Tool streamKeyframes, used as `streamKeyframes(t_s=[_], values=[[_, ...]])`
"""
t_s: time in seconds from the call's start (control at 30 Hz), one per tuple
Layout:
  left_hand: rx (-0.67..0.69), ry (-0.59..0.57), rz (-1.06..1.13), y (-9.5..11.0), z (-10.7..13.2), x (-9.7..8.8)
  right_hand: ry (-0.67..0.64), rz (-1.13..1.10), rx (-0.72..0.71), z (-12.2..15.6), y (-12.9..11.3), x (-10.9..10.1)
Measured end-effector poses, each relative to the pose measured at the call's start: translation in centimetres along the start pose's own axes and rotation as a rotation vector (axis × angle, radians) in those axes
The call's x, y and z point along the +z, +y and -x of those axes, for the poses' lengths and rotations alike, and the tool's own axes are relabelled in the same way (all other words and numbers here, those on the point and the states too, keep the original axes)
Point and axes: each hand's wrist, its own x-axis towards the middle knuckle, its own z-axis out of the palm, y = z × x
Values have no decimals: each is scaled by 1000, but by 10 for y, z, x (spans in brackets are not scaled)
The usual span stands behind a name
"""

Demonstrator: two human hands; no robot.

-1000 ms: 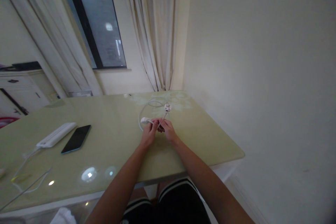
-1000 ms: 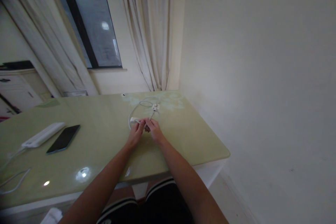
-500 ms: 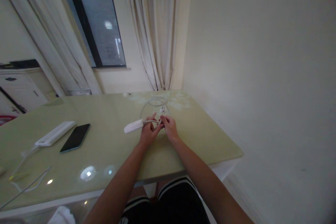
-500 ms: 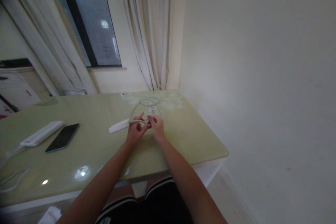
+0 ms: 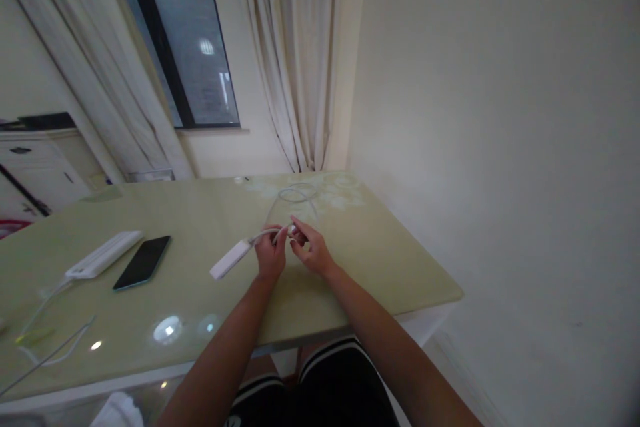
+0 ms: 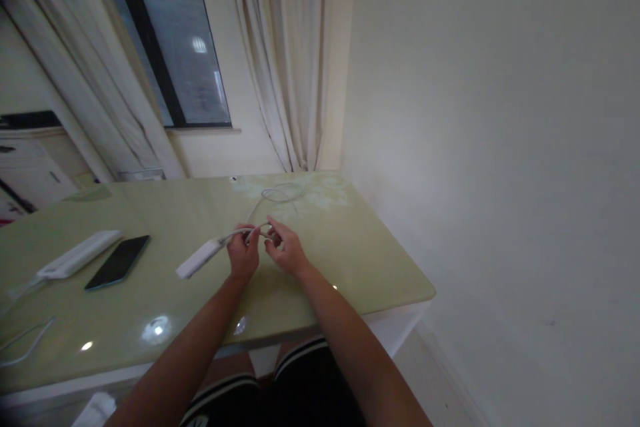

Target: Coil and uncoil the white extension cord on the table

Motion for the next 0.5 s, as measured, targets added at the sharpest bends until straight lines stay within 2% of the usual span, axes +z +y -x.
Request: streamKeyframes(t_s=[0.1,0.17,0.3,0.37,0.5], values=[[12,67,-26,-2,-7,-8,-11,177,-133,1,1,2],[-26,64,8,1,-13,-12,-1,291,-170,1,3,1],[-105,-63,125,8,-23,-15,-13,516,-291,-1,4,-6],[-214,-174,232,7,-27,-17,-25,604,-386,-2,3,-11],[-590,-368,522,2,-31,-22,19,720,-531,-2,2,-17]])
